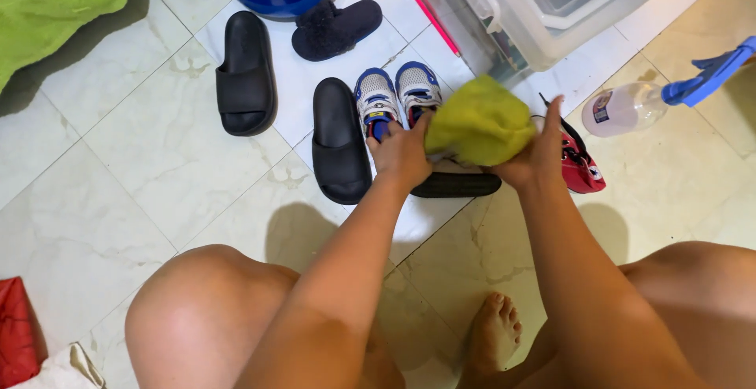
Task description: Cleaning several pairs of shoes and a wooden shoe rack with a cloth and cleaning spray.
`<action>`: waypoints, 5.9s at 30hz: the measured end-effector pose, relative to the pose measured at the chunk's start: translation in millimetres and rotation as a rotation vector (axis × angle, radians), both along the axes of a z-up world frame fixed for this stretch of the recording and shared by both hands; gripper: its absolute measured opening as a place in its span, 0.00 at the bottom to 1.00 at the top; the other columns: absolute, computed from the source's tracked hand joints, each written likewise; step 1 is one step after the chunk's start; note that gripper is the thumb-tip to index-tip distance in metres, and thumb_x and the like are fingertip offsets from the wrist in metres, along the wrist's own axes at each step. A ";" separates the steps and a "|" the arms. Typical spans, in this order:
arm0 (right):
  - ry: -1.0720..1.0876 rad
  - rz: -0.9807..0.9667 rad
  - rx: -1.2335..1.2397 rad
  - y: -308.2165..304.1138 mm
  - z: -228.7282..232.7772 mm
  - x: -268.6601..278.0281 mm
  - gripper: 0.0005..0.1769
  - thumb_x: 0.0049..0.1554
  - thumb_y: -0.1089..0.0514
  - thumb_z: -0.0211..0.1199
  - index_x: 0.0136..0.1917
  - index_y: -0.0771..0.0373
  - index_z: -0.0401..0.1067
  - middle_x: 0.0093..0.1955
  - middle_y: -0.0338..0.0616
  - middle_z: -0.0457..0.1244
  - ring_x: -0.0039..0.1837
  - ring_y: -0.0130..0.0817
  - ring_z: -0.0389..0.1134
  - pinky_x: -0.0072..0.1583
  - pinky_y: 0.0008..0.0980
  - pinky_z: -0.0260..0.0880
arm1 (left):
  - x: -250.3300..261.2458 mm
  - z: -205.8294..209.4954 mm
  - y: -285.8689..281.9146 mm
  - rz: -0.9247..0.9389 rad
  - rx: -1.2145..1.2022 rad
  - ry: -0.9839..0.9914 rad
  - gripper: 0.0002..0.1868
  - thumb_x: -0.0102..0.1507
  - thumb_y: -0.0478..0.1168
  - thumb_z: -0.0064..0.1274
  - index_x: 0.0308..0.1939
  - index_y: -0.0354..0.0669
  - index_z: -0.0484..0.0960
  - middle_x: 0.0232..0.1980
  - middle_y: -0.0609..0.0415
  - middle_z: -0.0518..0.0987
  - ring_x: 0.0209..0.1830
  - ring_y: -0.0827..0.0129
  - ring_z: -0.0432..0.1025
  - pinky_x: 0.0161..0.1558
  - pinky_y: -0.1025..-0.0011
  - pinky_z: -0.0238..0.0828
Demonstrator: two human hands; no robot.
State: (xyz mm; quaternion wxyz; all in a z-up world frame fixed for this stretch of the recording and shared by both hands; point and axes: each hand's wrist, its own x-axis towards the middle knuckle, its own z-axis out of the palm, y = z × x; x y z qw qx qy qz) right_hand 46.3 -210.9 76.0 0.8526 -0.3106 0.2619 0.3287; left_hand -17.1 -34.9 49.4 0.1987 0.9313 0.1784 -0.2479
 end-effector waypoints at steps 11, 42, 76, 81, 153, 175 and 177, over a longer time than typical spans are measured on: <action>-0.449 0.619 -1.029 -28.6 -61.9 14.9 0.41 0.51 0.40 0.70 0.70 0.62 0.64 0.59 0.49 0.69 0.56 0.36 0.72 0.53 0.35 0.73 | 16.9 -18.9 22.4 0.223 -0.299 0.075 0.22 0.63 0.51 0.49 0.62 0.70 0.75 0.62 0.54 0.79 0.68 0.54 0.67 0.70 0.27 0.34; -0.465 0.312 -1.215 11.3 1.7 13.6 0.29 0.64 0.40 0.53 0.70 0.58 0.70 0.52 0.49 0.69 0.43 0.33 0.69 0.48 0.33 0.71 | -16.0 97.0 27.5 -0.196 -0.077 -0.415 0.27 0.36 0.51 0.76 0.39 0.58 0.87 0.52 0.51 0.70 0.61 0.54 0.64 0.56 0.43 0.55; -0.789 0.600 -1.174 17.1 22.7 28.6 0.27 0.60 0.48 0.62 0.70 0.58 0.69 0.57 0.56 0.70 0.54 0.39 0.72 0.58 0.37 0.70 | -38.2 98.7 41.7 -0.760 0.057 -0.115 0.27 0.37 0.54 0.73 0.40 0.59 0.90 0.55 0.52 0.70 0.63 0.61 0.60 0.58 0.61 0.57; -1.144 0.058 -1.183 9.9 27.9 13.9 0.18 0.68 0.51 0.58 0.65 0.62 0.75 0.60 0.52 0.66 0.56 0.39 0.70 0.61 0.38 0.72 | -29.3 89.7 42.8 -0.416 -0.058 -0.164 0.29 0.40 0.60 0.72 0.41 0.57 0.89 0.52 0.50 0.71 0.62 0.56 0.61 0.59 0.59 0.57; -0.792 -0.756 -1.847 -401.9 725.2 -53.8 0.46 0.57 0.59 0.77 0.79 0.63 0.53 0.74 0.56 0.54 0.73 0.51 0.61 0.73 0.45 0.65 | 85.8 820.3 -419.4 -0.906 -0.551 -1.045 0.29 0.48 0.24 0.56 0.56 0.33 0.80 0.48 0.46 0.77 0.54 0.51 0.70 0.50 0.61 0.74; 0.002 -0.260 -1.815 -633.0 612.7 45.2 0.43 0.40 0.46 0.84 0.59 0.62 0.62 0.53 0.52 0.69 0.56 0.54 0.70 0.57 0.48 0.70 | 216.3 653.2 -694.9 -1.235 -0.383 -0.479 0.07 0.59 0.31 0.53 0.40 0.38 0.81 0.53 0.46 0.74 0.62 0.53 0.67 0.54 0.61 0.75; 0.060 -0.243 -1.895 -641.7 599.6 51.9 0.47 0.41 0.49 0.83 0.65 0.63 0.60 0.57 0.55 0.66 0.61 0.58 0.65 0.60 0.50 0.66 | 219.6 651.2 -703.8 -1.204 -0.402 -0.448 0.07 0.61 0.31 0.53 0.42 0.39 0.81 0.53 0.47 0.74 0.62 0.54 0.67 0.53 0.59 0.74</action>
